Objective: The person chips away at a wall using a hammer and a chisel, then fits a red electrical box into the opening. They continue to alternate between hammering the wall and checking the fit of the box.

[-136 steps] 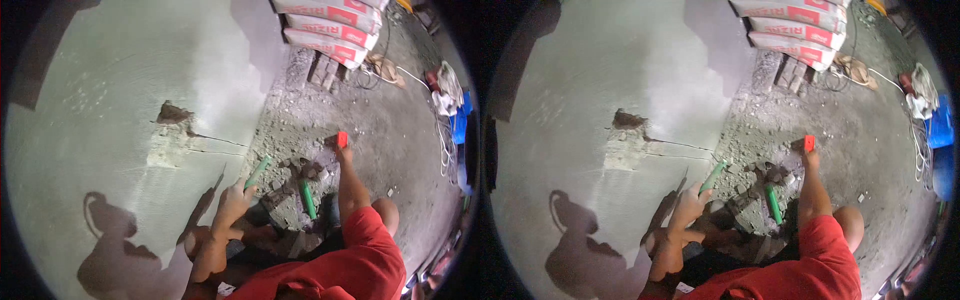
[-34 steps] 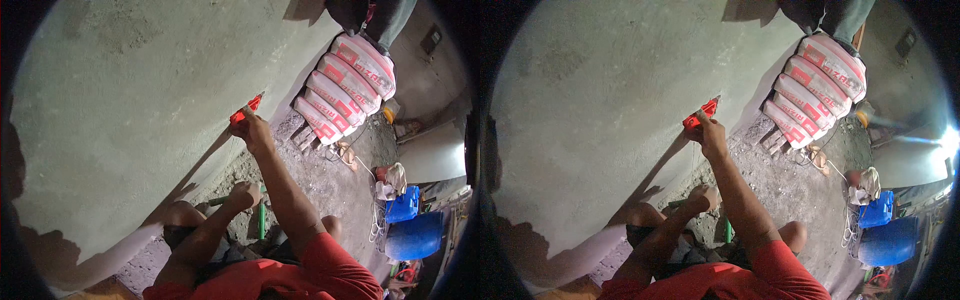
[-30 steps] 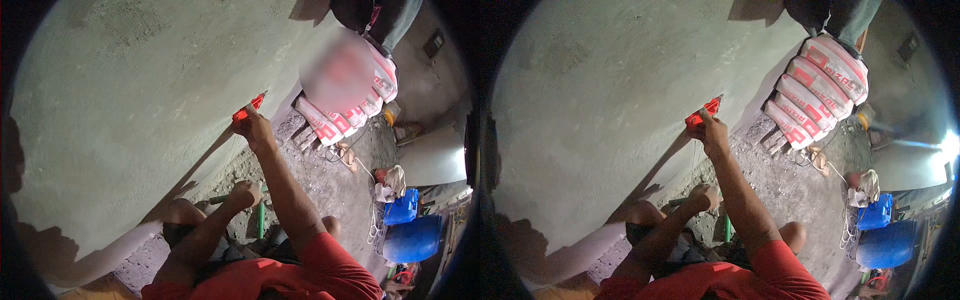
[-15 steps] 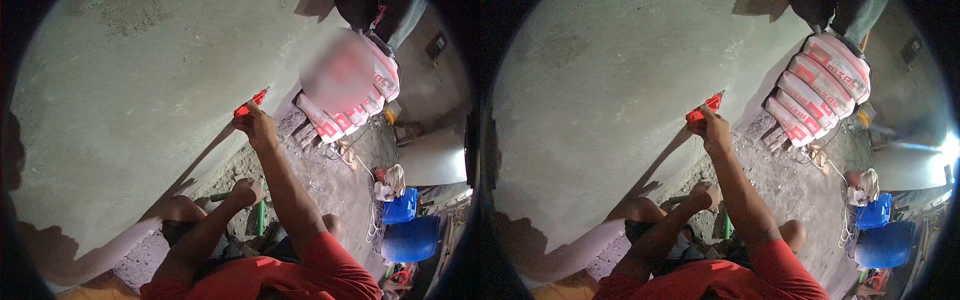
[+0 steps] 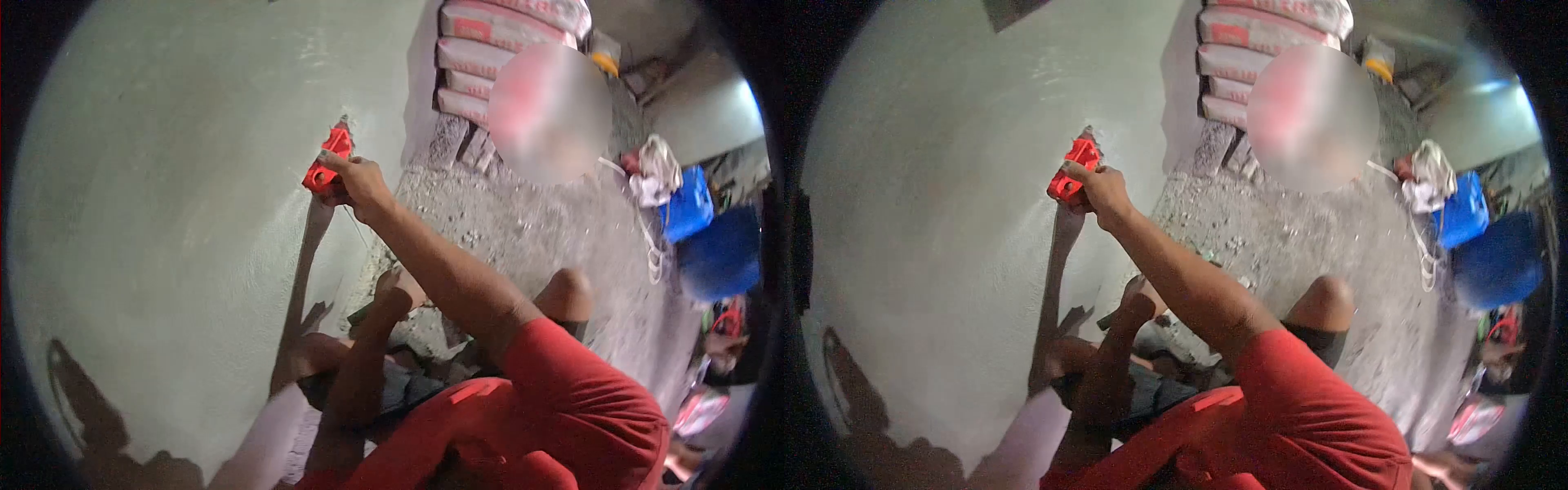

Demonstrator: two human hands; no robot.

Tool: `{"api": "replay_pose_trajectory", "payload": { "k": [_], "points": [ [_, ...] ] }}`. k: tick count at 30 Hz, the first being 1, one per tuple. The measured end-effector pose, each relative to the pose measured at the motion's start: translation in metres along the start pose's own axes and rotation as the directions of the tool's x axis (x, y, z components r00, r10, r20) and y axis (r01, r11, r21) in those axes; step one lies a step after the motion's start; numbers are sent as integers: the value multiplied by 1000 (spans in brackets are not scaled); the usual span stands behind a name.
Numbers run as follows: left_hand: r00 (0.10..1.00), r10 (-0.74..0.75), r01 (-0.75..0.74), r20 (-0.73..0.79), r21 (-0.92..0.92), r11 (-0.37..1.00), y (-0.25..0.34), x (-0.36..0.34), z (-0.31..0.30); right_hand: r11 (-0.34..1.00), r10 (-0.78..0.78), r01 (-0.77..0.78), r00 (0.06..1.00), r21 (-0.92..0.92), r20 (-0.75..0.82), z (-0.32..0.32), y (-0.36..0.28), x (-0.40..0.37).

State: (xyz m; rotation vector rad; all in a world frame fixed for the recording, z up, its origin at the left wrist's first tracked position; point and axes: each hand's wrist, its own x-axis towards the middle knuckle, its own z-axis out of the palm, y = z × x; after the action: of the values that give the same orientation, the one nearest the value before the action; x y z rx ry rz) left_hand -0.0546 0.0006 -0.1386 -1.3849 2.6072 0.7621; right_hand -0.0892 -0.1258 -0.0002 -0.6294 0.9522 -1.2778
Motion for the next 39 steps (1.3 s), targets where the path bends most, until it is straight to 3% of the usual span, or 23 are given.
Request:
{"api": "replay_pose_trajectory", "payload": {
  "k": [6,9,11,12,14,16,17,21,23,24,25,27,28,30,32,33,36,37,38,39],
  "points": [
    [993,-70,74,91,-41,996,10,-4,-9,999,25,-24,999,-37,27,-4,7,12],
    [981,-192,196,35,-176,965,11,-8,-28,985,78,-65,994,-158,81,-9,12,27],
    [998,-50,43,-45,-143,989,9,-18,-28,996,73,-67,993,-66,95,-4,7,19],
    [997,32,-39,-74,-99,994,10,-22,-25,999,42,-42,979,-4,201,-7,9,18],
    [981,-39,16,-190,-120,993,8,-15,-2,999,42,-36,984,-38,175,-4,8,12],
    [918,126,-138,-376,-7,990,-4,-2,33,998,44,-36,987,-53,153,0,10,10],
    [984,-6,-34,-179,-221,975,-32,71,138,998,38,-32,992,-50,120,1,9,9],
    [949,95,-210,-301,-377,902,-17,24,63,998,55,-51,994,-45,91,-7,12,18],
    [965,121,-127,-235,-13,992,-6,-12,13,999,39,-37,988,-19,151,-6,12,17],
    [965,138,-142,-221,-3,990,-8,-5,19,1000,29,-28,991,-7,134,-5,10,15],
    [966,42,-67,-255,-91,994,-11,8,31,998,44,-38,989,-45,143,-4,6,12],
    [952,-126,52,-278,-257,965,-7,-17,-3,995,19,-2,985,-95,173,-2,-12,-8],
    [965,-90,33,-245,-225,974,-8,-30,-21,998,-2,10,991,-57,134,-20,-15,-12],
    [957,-123,93,-262,-125,988,-10,-40,-40,986,-67,82,992,-148,107,-68,-21,-16],
    [923,-155,56,-353,-274,960,-13,-49,-43,975,-164,156,986,-160,-40,-129,-23,-30],
    [943,-261,188,-205,-319,929,2,-52,-68,985,-137,116,975,-126,-173,-167,-15,-31],
    [921,-329,231,-207,-388,892,5,-44,-65,995,-67,14,829,-99,-555,-282,45,-31],
    [874,-313,150,-372,-404,902,1,-38,-47,991,16,-101,726,-84,-687,-331,87,-28],
    [879,-316,171,-357,-383,908,4,-35,-54,987,26,-137,641,-81,-767,-365,123,-34],
    [895,-349,189,-278,-472,861,10,-35,-69,954,95,-289,541,-78,-836,-386,145,-47]
  ]
}}
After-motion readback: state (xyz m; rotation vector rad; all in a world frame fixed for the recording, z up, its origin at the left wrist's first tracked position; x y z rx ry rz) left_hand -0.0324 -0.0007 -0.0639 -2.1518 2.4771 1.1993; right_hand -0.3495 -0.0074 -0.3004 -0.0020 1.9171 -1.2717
